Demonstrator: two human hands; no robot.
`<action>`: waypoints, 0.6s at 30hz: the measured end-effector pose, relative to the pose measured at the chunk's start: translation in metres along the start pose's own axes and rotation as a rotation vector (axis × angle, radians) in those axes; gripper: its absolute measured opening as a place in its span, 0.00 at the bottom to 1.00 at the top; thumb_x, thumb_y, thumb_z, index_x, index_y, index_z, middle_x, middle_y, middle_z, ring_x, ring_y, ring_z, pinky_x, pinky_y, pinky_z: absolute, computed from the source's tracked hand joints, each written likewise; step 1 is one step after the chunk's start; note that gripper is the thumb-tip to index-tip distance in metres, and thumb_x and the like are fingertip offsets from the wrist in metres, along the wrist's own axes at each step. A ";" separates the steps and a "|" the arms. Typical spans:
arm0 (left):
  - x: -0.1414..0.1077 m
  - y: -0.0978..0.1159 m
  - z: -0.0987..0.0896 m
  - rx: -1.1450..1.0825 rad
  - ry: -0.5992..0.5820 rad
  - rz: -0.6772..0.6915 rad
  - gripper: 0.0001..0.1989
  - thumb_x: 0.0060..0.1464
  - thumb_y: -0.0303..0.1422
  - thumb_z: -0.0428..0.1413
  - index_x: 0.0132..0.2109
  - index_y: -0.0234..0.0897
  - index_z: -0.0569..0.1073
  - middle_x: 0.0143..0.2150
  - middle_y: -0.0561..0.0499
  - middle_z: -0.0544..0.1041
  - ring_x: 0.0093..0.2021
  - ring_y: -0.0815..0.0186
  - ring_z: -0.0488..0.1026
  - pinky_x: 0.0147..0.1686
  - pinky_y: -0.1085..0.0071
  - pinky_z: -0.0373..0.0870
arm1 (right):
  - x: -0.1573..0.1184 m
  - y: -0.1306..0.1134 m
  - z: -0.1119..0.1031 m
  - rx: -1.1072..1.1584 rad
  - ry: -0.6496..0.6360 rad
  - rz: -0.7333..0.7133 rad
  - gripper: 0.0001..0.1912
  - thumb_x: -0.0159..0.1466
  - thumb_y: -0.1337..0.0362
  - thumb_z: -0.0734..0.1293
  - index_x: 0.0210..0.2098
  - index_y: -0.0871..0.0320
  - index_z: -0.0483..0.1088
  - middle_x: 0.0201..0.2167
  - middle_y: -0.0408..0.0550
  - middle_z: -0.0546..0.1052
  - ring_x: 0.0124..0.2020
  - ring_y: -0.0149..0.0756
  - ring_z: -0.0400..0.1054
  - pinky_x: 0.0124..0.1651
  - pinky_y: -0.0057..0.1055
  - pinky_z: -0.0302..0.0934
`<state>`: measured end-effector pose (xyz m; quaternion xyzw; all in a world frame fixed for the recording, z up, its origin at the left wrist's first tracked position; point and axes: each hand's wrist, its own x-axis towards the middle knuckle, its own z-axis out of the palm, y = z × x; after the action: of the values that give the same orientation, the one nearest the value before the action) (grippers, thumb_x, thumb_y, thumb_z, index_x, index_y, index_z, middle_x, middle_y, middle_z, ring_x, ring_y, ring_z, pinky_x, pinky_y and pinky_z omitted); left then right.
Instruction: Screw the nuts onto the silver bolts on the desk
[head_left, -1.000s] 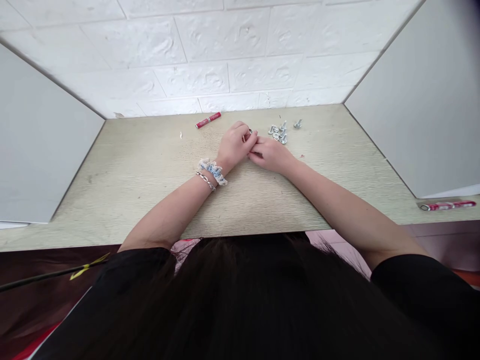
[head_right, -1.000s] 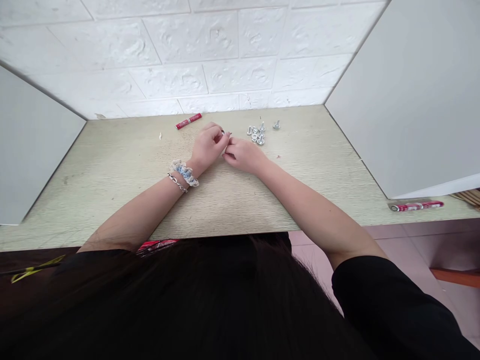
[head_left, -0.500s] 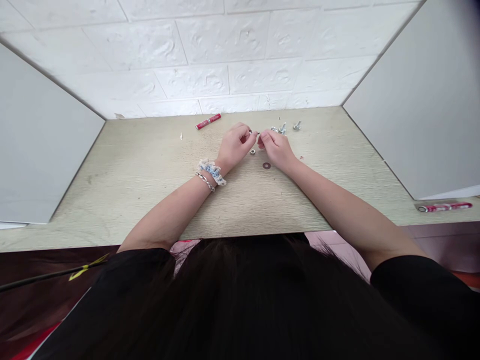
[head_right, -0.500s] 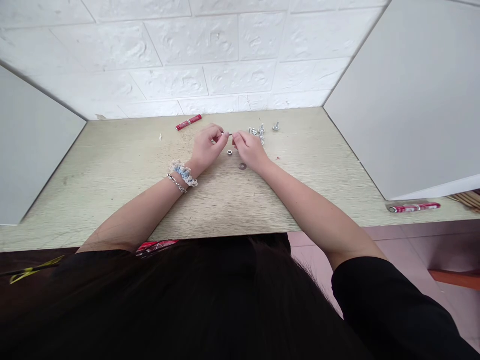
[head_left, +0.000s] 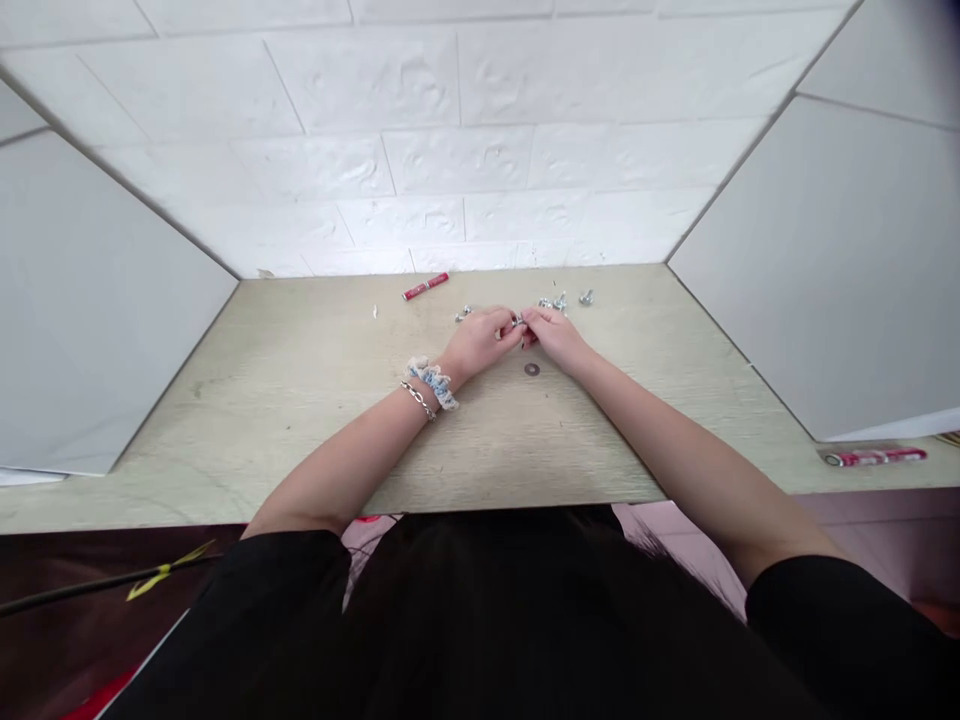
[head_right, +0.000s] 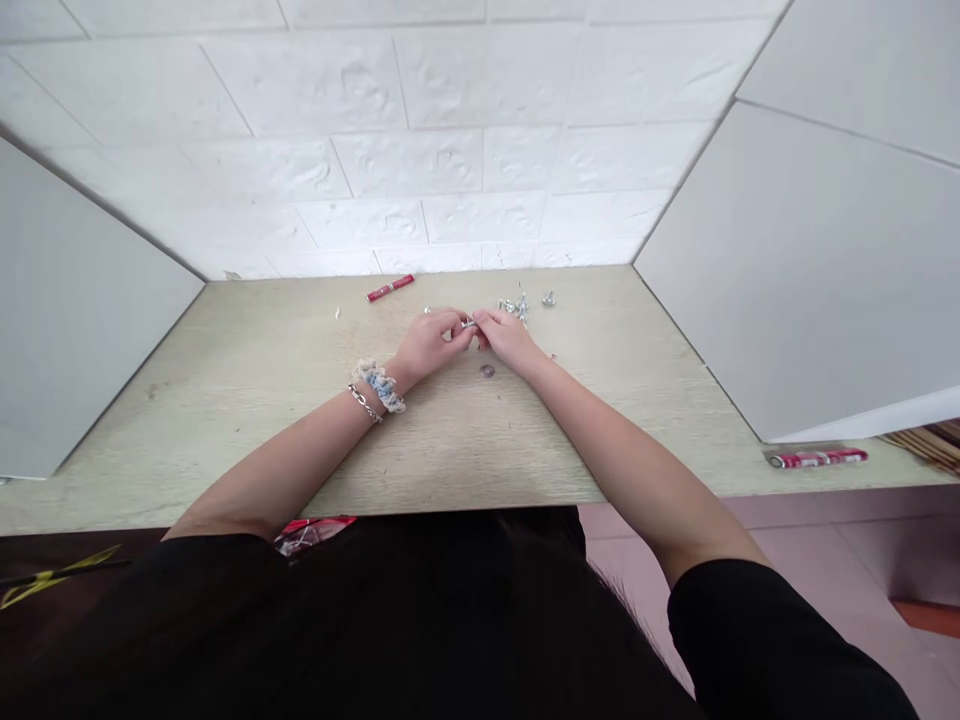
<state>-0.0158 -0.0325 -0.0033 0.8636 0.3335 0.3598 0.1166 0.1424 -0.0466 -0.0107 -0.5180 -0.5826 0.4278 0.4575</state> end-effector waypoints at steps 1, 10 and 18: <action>0.000 0.000 0.000 0.013 -0.006 -0.035 0.16 0.58 0.35 0.55 0.24 0.38 0.60 0.28 0.53 0.72 0.29 0.69 0.68 0.35 0.70 0.65 | 0.001 0.001 -0.001 0.001 -0.018 0.006 0.18 0.62 0.53 0.62 0.21 0.58 0.64 0.15 0.39 0.66 0.21 0.28 0.61 0.31 0.29 0.56; -0.003 -0.004 -0.004 -0.093 -0.070 -0.148 0.08 0.57 0.34 0.58 0.45 0.40 0.72 0.44 0.50 0.80 0.45 0.65 0.76 0.46 0.69 0.72 | -0.004 -0.007 -0.006 0.113 -0.122 0.047 0.20 0.48 0.47 0.71 0.29 0.59 0.72 0.21 0.40 0.72 0.24 0.27 0.64 0.36 0.31 0.60; 0.003 -0.023 -0.022 -0.047 -0.040 -0.292 0.13 0.57 0.37 0.58 0.49 0.43 0.78 0.49 0.50 0.80 0.50 0.60 0.77 0.52 0.65 0.73 | -0.006 -0.008 0.000 0.186 -0.026 0.112 0.20 0.50 0.48 0.69 0.31 0.59 0.73 0.22 0.41 0.71 0.23 0.27 0.65 0.33 0.30 0.61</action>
<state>-0.0412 -0.0140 0.0040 0.8099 0.4447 0.3293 0.1945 0.1411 -0.0531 -0.0030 -0.4996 -0.5165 0.5115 0.4712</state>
